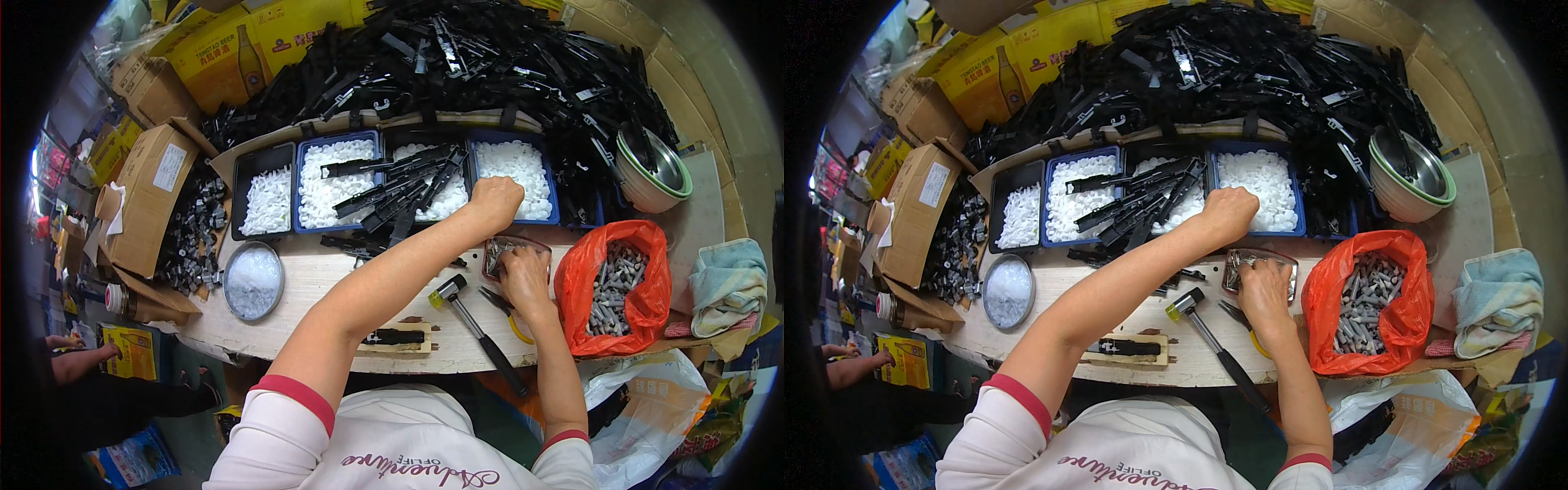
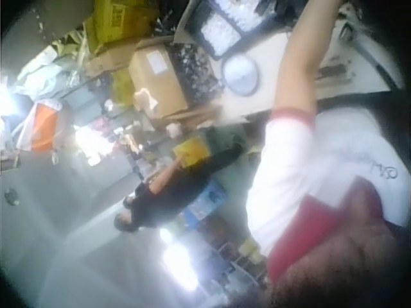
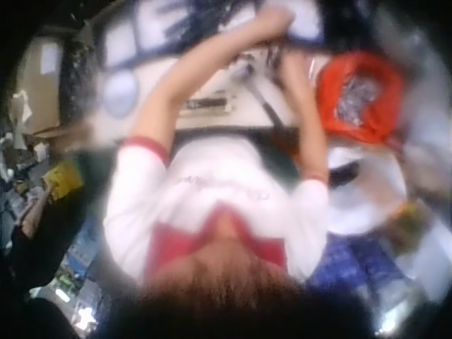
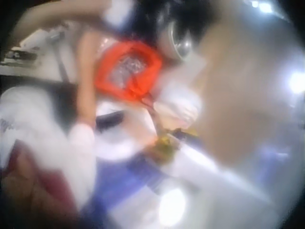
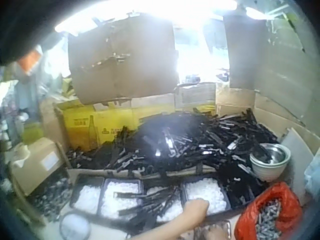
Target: The person assembles small metal lock cylinders at a cluttered workbench. They pick up a metal cylinder, insert a white plastic component, and use a hammer to tap it into place. The person then uses pliers to adjust the assembly before placing the finished unit into a cardboard box.
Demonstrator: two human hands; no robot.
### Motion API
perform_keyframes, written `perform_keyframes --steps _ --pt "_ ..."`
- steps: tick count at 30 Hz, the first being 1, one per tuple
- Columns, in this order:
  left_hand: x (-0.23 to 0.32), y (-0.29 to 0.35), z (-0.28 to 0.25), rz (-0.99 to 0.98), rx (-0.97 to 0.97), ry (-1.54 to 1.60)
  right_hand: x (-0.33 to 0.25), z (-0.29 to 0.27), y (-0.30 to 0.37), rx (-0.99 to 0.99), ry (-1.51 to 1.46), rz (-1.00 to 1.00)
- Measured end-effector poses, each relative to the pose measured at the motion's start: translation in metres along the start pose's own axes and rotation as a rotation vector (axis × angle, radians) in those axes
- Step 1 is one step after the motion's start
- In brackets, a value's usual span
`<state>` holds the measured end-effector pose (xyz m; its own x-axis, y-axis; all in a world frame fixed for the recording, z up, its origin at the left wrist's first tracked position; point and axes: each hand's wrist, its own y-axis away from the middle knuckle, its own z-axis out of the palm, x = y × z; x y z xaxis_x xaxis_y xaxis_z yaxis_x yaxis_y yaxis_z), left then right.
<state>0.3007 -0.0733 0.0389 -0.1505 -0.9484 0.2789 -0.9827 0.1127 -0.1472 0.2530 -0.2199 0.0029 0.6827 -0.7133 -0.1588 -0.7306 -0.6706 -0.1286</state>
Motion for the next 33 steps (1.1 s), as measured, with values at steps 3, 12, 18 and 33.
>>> perform_keyframes --steps 3,12,18,33 --pt "-0.004 -0.003 -0.002 -0.018 0.015 0.068 0.008 0.0 0.001 0.041 -0.06 -0.002" --pt "-0.022 0.015 -0.035 -0.334 -0.1 1.125 0.023 -0.011 0.005 0.212 -0.541 0.085" --pt "-0.024 0.105 -0.037 -0.383 -0.09 1.646 -0.004 -0.032 0.012 0.158 -1.032 0.16" --pt "-0.015 0.24 -0.031 -0.441 -0.056 1.887 -0.101 -0.041 0.027 -0.096 -1.067 -0.217"
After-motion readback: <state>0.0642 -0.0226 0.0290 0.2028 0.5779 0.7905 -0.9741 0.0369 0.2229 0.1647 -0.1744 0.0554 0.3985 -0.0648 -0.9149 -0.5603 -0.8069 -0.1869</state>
